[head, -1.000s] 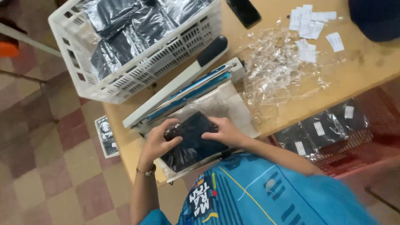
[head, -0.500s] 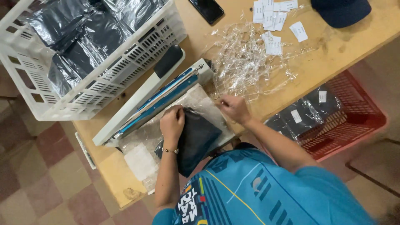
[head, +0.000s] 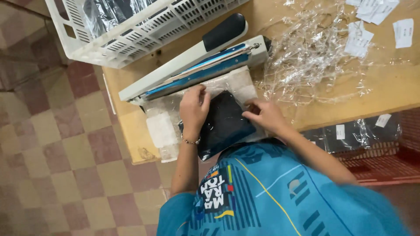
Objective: Sealing black plastic bags using a heat sealer and applying labels
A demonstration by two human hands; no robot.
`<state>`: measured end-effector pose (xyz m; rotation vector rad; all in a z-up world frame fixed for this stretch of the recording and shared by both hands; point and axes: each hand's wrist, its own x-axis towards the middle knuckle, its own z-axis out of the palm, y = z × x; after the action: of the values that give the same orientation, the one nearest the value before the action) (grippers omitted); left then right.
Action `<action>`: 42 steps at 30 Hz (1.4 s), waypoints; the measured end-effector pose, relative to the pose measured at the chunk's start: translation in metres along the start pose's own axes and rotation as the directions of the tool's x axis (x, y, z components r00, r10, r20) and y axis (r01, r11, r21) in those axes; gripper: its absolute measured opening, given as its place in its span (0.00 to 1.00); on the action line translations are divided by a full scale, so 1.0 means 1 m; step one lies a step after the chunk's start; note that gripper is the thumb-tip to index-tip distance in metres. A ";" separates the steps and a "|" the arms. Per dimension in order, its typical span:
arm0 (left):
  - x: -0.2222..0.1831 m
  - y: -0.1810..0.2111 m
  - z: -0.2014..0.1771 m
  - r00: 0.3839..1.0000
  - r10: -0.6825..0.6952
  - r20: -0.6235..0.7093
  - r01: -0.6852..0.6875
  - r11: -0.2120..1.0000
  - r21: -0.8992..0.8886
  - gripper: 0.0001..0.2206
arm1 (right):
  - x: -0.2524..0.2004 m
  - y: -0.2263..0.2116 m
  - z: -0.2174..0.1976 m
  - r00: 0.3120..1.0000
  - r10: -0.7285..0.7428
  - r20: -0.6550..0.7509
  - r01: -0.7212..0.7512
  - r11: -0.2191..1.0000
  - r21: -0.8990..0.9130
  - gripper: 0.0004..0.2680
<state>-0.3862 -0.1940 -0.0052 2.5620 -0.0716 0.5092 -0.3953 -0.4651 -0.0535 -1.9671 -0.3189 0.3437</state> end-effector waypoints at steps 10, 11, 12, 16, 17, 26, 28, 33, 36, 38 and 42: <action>-0.061 -0.070 -0.032 0.899 -0.272 0.344 0.272 0.961 0.049 0.08 | 0.003 0.025 0.024 0.940 0.316 -0.129 -0.193 0.804 0.563 0.02; -0.063 -0.086 -0.024 0.894 -0.290 0.342 0.311 0.950 -0.007 0.08 | 0.000 0.024 0.023 0.949 0.304 -0.086 -0.196 0.781 0.593 0.03; -0.066 -0.104 -0.018 0.887 -0.313 0.339 0.352 0.934 -0.056 0.08 | -0.001 0.022 0.024 0.957 0.286 -0.038 -0.201 0.755 0.624 0.05; -0.063 -0.137 -0.015 0.892 -0.356 0.278 0.384 0.922 -0.052 0.13 | 0.002 0.039 -0.032 0.963 0.269 0.019 -0.223 0.752 0.620 0.03; -0.056 -0.138 -0.019 0.902 -0.335 0.272 0.349 0.937 0.000 0.14 | 0.012 0.047 -0.066 0.956 0.266 -0.127 -0.168 0.845 0.507 0.04; -0.015 -0.015 -0.042 0.977 0.147 0.153 -0.186 0.941 0.281 0.07 | 0.053 0.263 -0.340 0.547 -0.020 -0.837 -0.585 0.706 -0.399 0.07; -0.016 0.016 -0.035 0.971 0.178 0.159 -0.212 0.950 0.228 0.07 | 0.068 0.277 -0.359 0.534 -0.099 -0.839 -0.642 0.598 -0.479 0.08; -0.018 0.073 -0.016 0.917 0.218 0.333 -0.261 0.961 0.091 0.06 | 0.151 0.248 -0.354 0.735 -0.206 -0.646 -0.375 0.670 -0.641 0.05; -0.034 0.090 -0.002 0.891 0.244 0.383 -0.291 0.954 0.069 0.07 | 0.210 0.268 -0.346 0.712 0.071 -0.699 -0.605 0.568 -0.558 0.10; -0.041 0.097 -0.001 0.891 0.230 0.392 -0.279 0.958 0.072 0.06 | 0.226 0.252 -0.343 0.672 0.196 -0.714 -0.670 0.571 -0.474 0.13; -0.060 0.092 -0.001 0.912 0.159 0.378 -0.205 0.975 0.086 0.05 | 0.251 0.238 -0.333 0.592 0.488 -0.641 -0.800 0.451 -0.396 0.31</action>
<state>-0.4561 -0.2758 0.0177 2.7582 -0.4294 0.0903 -0.0214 -0.7452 -0.1641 -2.7610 0.8228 0.2773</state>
